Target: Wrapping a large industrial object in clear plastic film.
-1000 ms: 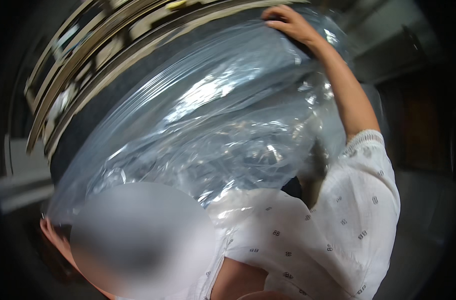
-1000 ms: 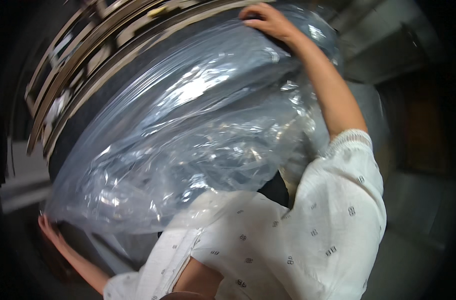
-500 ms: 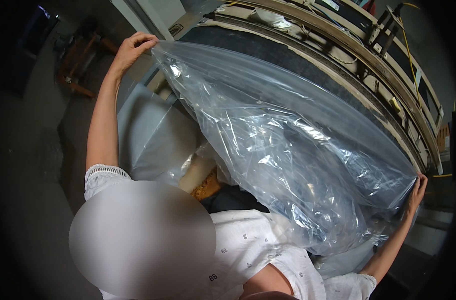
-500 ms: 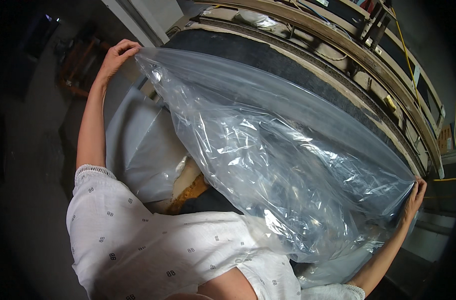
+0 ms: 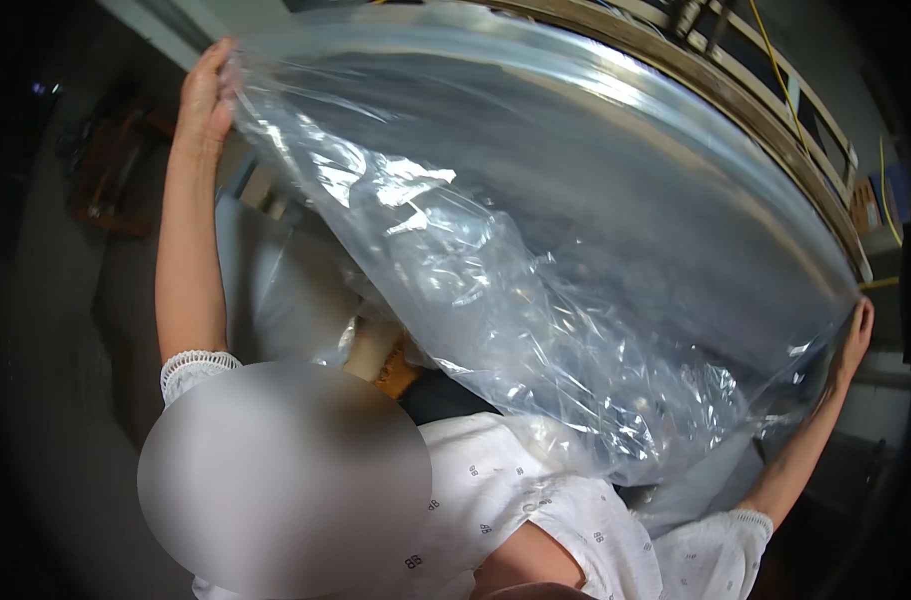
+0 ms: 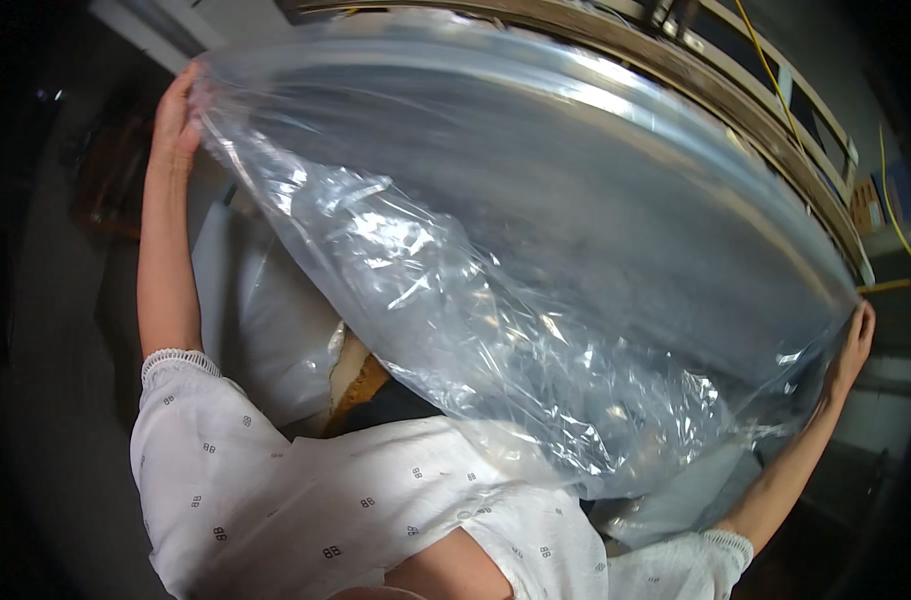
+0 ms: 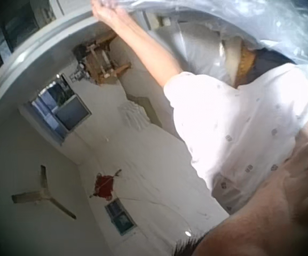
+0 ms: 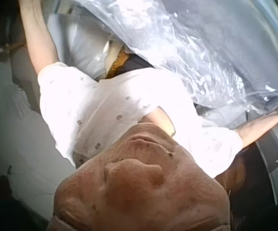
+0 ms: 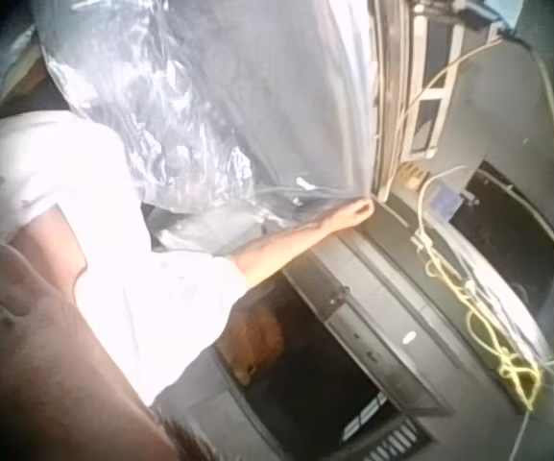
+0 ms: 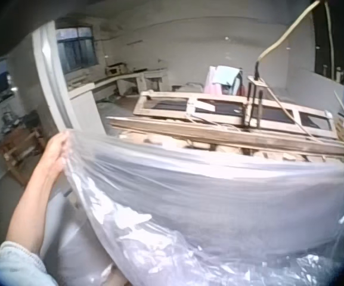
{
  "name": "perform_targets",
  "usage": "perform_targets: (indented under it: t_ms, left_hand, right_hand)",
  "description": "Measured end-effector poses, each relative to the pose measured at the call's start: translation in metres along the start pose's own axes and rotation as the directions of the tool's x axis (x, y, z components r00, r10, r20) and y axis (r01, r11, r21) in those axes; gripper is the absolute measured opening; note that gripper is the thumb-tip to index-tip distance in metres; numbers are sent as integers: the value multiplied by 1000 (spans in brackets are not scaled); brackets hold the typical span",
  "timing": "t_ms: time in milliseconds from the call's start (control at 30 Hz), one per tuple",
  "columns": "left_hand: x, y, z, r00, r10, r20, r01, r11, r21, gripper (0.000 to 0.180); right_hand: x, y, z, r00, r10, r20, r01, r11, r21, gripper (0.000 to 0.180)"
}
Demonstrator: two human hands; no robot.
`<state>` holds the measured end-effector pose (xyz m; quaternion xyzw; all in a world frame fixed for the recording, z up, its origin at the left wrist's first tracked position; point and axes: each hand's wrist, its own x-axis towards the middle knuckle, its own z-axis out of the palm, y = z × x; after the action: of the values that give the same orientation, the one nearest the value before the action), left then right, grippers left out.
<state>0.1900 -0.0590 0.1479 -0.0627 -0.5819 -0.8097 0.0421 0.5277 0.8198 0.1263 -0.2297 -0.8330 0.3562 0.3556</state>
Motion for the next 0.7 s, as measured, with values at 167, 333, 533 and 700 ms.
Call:
perform_targets:
  t_ms: [167, 333, 533, 700]
  left_hand:
    - [30, -82, 72, 853, 463, -242, -227, 745, 627, 17]
    - [62, -173, 74, 818, 528, -228, -302, 732, 611, 20]
    - [76, -174, 89, 919, 306, -247, -149, 853, 500, 14]
    - [87, -174, 90, 927, 301, -225, -162, 860, 484, 17]
  right_hand:
    - [23, 72, 18, 955, -256, -149, 189, 914, -358, 32]
    - [15, 134, 45, 988, -9, -153, 11, 1000, 16, 29]
    - [30, 122, 52, 986, -64, -152, 20, 961, -275, 33]
    - [45, 123, 60, 985, -50, -164, 22, 985, -168, 32]
